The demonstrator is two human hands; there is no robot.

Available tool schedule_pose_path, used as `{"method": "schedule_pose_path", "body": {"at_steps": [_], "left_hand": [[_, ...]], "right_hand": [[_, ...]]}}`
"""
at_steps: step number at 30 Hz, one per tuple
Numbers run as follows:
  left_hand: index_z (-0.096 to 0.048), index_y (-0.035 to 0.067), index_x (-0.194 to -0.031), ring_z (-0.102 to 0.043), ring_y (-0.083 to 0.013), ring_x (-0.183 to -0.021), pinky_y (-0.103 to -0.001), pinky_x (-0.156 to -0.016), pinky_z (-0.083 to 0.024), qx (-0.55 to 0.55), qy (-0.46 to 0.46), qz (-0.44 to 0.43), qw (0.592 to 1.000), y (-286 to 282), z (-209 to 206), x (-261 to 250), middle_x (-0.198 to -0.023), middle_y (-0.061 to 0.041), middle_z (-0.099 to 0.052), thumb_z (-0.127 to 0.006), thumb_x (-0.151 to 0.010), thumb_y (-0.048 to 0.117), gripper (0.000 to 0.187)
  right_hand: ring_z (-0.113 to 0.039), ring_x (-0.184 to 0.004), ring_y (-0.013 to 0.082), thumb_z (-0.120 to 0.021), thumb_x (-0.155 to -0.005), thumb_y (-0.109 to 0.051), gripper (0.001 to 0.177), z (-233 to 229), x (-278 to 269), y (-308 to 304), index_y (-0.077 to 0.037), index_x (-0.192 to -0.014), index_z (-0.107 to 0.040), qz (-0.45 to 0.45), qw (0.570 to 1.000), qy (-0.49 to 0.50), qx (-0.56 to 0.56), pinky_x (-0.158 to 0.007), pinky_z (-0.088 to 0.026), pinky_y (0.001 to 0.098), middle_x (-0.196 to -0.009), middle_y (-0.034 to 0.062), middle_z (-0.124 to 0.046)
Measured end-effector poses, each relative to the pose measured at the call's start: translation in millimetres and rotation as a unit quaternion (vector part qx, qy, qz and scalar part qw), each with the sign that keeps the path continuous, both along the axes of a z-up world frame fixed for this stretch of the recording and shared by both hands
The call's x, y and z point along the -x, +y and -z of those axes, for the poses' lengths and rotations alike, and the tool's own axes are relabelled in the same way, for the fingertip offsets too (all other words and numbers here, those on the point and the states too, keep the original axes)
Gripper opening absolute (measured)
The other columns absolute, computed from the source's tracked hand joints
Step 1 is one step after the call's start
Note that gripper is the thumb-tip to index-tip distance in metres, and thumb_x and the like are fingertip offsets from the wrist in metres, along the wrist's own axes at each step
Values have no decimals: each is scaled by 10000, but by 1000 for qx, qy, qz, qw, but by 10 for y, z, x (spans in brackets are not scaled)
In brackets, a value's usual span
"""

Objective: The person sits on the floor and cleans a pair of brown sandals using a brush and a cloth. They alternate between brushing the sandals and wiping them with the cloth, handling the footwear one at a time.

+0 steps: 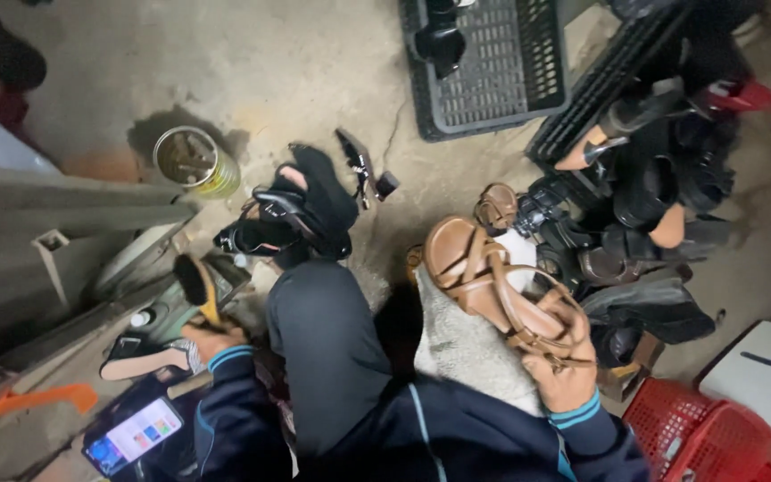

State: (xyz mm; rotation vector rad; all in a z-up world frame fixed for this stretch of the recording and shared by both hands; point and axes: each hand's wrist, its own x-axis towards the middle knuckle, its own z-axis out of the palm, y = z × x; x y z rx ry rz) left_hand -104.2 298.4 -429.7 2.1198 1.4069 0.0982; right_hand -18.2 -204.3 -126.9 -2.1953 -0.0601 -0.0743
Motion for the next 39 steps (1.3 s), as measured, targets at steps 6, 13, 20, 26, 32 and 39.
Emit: {"method": "schedule_pose_path", "body": {"at_steps": [6, 13, 20, 26, 32, 39], "left_hand": [[-443, 101, -1200, -523, -271, -802, -374, -695, -439, 95, -299, -51, 948, -381, -1695, -523, -1106, -153, -513, -473, -869, -49, 364], [-503, 28, -1142, -722, -244, -883, -353, -765, -602, 284, -381, 188, 859, -1074, -3430, -622, -989, -184, -715, -549, -922, -58, 241], [-464, 88, -1481, -636, -242, -1230, -349, -1052, -473, 138, -298, 354, 876, -2265, -4137, -819, -1456, -106, -587, -652, -921, 238, 609], [-558, 171, -1482, -701, -257, -792, -407, -648, -574, 0, -262, 668, 696, -2861, -3701, -638, -891, -54, -578, -682, -989, 479, 594], [-680, 195, -1385, -683, -374, -605, -504, -509, -539, -106, -295, 526, 791, -2688, -3707, -969, -695, -136, -651, -720, -942, 336, 467], [-760, 149, -1114, -695, -343, -634, -433, -539, -564, -80, -343, 558, 751, -2642, -3733, -973, -711, -79, -663, -752, -910, 358, 292]], "right_hand": [[-595, -1304, 333, -573, -976, -447, 585, -34, -115, 198, 43, -1296, -590, 33, 994, -61, -90, -1160, -458, 472, -1317, 200, -627], [-641, -1256, 346, -671, -915, -465, 604, -275, -185, 197, 4, -1291, -622, -35, 994, -71, -79, -1076, -522, 502, -1291, 178, -660], [-599, -1295, 342, -881, -683, -556, 949, -281, -155, -75, -93, -1432, -529, -110, 992, -28, 48, -1076, -521, 525, -1382, 121, -617], [-645, -1286, 275, -606, -955, -316, 597, -778, -324, 23, -76, -1496, -528, -219, 975, -38, 30, -1127, -470, 368, -1478, 150, -612], [-653, -1110, 373, -939, -722, -323, 826, -88, -120, -201, -78, -1402, -539, -72, 994, -73, -33, -1004, -502, 608, -1143, 137, -643], [-649, -1131, 401, -925, -741, -309, 806, -132, -82, -122, -28, -1356, -487, -67, 991, -87, -78, -1001, -469, 613, -1176, 197, -624]]}}
